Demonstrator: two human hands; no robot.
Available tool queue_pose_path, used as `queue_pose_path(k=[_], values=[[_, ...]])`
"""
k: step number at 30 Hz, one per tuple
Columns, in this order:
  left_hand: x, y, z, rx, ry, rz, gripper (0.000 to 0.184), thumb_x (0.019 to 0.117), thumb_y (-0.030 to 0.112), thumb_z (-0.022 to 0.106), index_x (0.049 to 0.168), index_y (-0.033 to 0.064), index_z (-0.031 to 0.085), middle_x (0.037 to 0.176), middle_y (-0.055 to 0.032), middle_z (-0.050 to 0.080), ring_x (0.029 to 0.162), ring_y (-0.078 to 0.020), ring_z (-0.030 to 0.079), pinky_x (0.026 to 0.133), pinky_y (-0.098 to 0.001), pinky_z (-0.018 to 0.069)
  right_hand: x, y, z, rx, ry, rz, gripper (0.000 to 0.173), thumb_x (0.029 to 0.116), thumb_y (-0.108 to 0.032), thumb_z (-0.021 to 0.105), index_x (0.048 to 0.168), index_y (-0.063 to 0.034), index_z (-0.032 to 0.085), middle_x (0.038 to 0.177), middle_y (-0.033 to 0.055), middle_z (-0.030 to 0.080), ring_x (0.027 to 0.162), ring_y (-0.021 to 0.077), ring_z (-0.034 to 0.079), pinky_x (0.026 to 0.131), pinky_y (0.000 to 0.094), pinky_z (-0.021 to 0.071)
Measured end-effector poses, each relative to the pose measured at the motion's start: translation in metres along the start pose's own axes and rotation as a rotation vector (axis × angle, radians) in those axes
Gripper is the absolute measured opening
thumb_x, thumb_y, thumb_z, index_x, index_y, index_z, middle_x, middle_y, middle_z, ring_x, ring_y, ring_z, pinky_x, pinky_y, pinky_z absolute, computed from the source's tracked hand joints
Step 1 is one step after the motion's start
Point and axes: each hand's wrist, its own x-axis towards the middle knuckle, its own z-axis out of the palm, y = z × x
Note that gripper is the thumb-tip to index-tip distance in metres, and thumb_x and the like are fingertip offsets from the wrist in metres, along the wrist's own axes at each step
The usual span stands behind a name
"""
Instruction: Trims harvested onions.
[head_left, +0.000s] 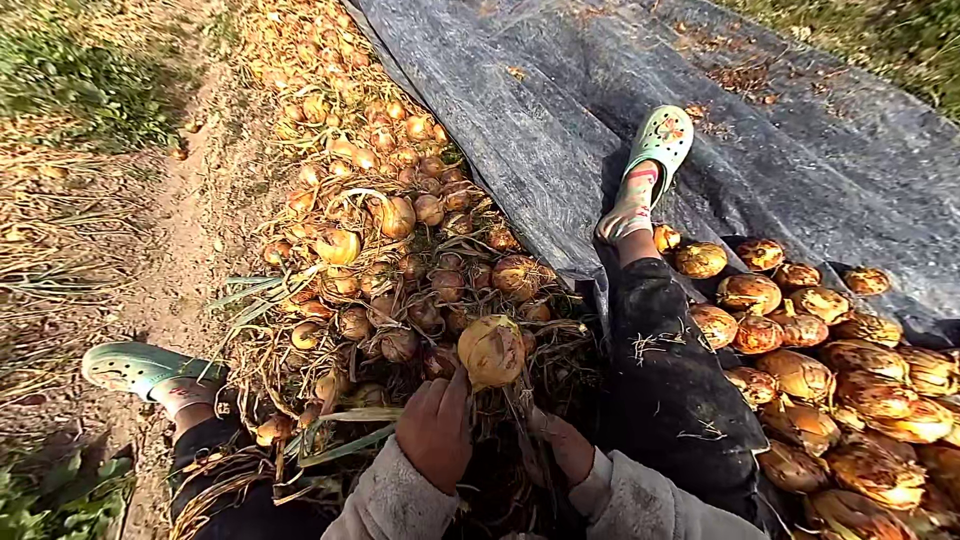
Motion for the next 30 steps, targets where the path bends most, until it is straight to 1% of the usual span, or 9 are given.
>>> queue_pose_path(k=[2,4,7,11,15,18,21,27,30], values=[[-0.013,0.016,0.017,-0.012,-0.144,0.101,0.029,0.0843,0.001,0.062,0.11,-0.0043,0.073,0.086,-0.0178,0.072,0.074,-0.0328,0.074,0.064,-0.0444,0.0623,0.003,0.008,0.0,0.058,0.026,-0.08,0.045,0.0837,-0.047,0.072,0.105,-0.0101,0.057,0.069,-0.0075,0.062,0.057,0.0031,0.06,0.056,0.0213,0.054],[-0.03,0.04,0.023,-0.018,-0.392,0.049,0.025,0.0831,0.0,0.067,0.107,-0.0044,0.073,0.088,-0.0199,0.073,0.072,-0.0347,0.075,0.059,-0.0469,0.0619,0.005,0.015,0.002,0.117,0.164,-0.114,0.036,0.092,-0.026,0.068,0.117,-0.0025,0.055,0.085,0.0,0.067,0.074,0.0061,0.066,0.071,0.0253,0.0575],[-0.01,0.057,0.014,-0.087,-1.032,-0.217,0.032,0.1033,0.006,0.05,0.132,-0.0058,0.06,0.126,-0.0283,0.065,0.107,-0.0449,0.07,0.087,-0.0582,0.0571,0.006,0.014,0.008,0.08,0.352,0.012,0.038,0.1038,-0.017,0.057,0.135,0.0038,0.048,0.101,0.0105,0.066,0.086,0.0116,0.065,0.08,0.0298,0.0556],[0.04,0.064,0.028,-0.165,-0.938,-0.093,0.034,0.1033,0.006,0.048,0.133,-0.0035,0.061,0.126,-0.0264,0.066,0.109,-0.0427,0.07,0.089,-0.0562,0.0574,-0.005,-0.01,0.001,0.042,0.514,-0.276,0.028,0.1097,-0.027,0.042,0.103,-0.003,0.055,0.058,-0.0001,0.053,0.04,0.0061,0.045,0.038,0.0224,0.0416],[0.125,0.061,0.028,-0.087,-1.011,-0.201,0.037,0.1061,0.009,0.048,0.142,0.0019,0.055,0.14,-0.0219,0.058,0.122,-0.0403,0.063,0.097,-0.0578,0.0531,-0.041,-0.073,-0.06,-0.005,0.521,-0.917,0.055,0.1096,-0.042,0.019,0.066,-0.0252,0.049,0.046,-0.0118,0.047,0.035,0.0016,0.044,0.035,0.0191,0.0413],[0.137,0.025,0.019,0.03,-0.897,-0.431,0.041,0.1108,0.028,0.042,0.139,0.0038,0.058,0.138,-0.0204,0.061,0.121,-0.039,0.064,0.099,-0.0579,0.0518,-0.078,-0.115,-0.115,-0.037,0.587,-1.12,0.053,0.1087,-0.047,0.011,0.079,-0.0253,0.05,0.048,-0.0122,0.052,0.036,0.0012,0.049,0.036,0.0167,0.0441],[0.104,-0.029,0.028,0.133,-0.923,-0.744,0.055,0.1048,0.044,0.054,0.139,0.002,0.056,0.128,-0.0266,0.066,0.119,-0.0446,0.064,0.099,-0.0632,0.0498,-0.095,-0.11,-0.132,-0.04,0.539,-1.083,0.058,0.1076,-0.047,0.003,0.092,-0.0221,0.053,0.054,-0.0106,0.059,0.039,0.002,0.054,0.038,0.0162,0.0471],[0.046,-0.063,0.071,0.153,-0.881,-1.063,0.08,0.1001,0.06,0.053,0.157,0.0077,0.034,0.134,-0.0257,0.064,0.125,-0.0428,0.062,0.106,-0.0587,0.0479,-0.059,-0.061,-0.077,-0.121,0.581,-0.806,0.044,0.1051,-0.051,0.034,0.083,-0.0215,0.058,0.055,-0.01,0.058,0.043,0.0031,0.054,0.043,0.0192,0.0487],[0.05,-0.057,0.093,0.134,-0.844,-1.087,0.097,0.0903,0.063,0.067,0.159,0.0072,0.028,0.131,-0.0252,0.065,0.123,-0.0418,0.063,0.105,-0.0576,0.0492,-0.046,-0.052,-0.049,-0.203,0.517,-0.713,0.038,0.1013,-0.049,0.043,0.083,-0.0204,0.061,0.055,-0.0108,0.057,0.044,0.002,0.054,0.045,0.0187,0.049]])
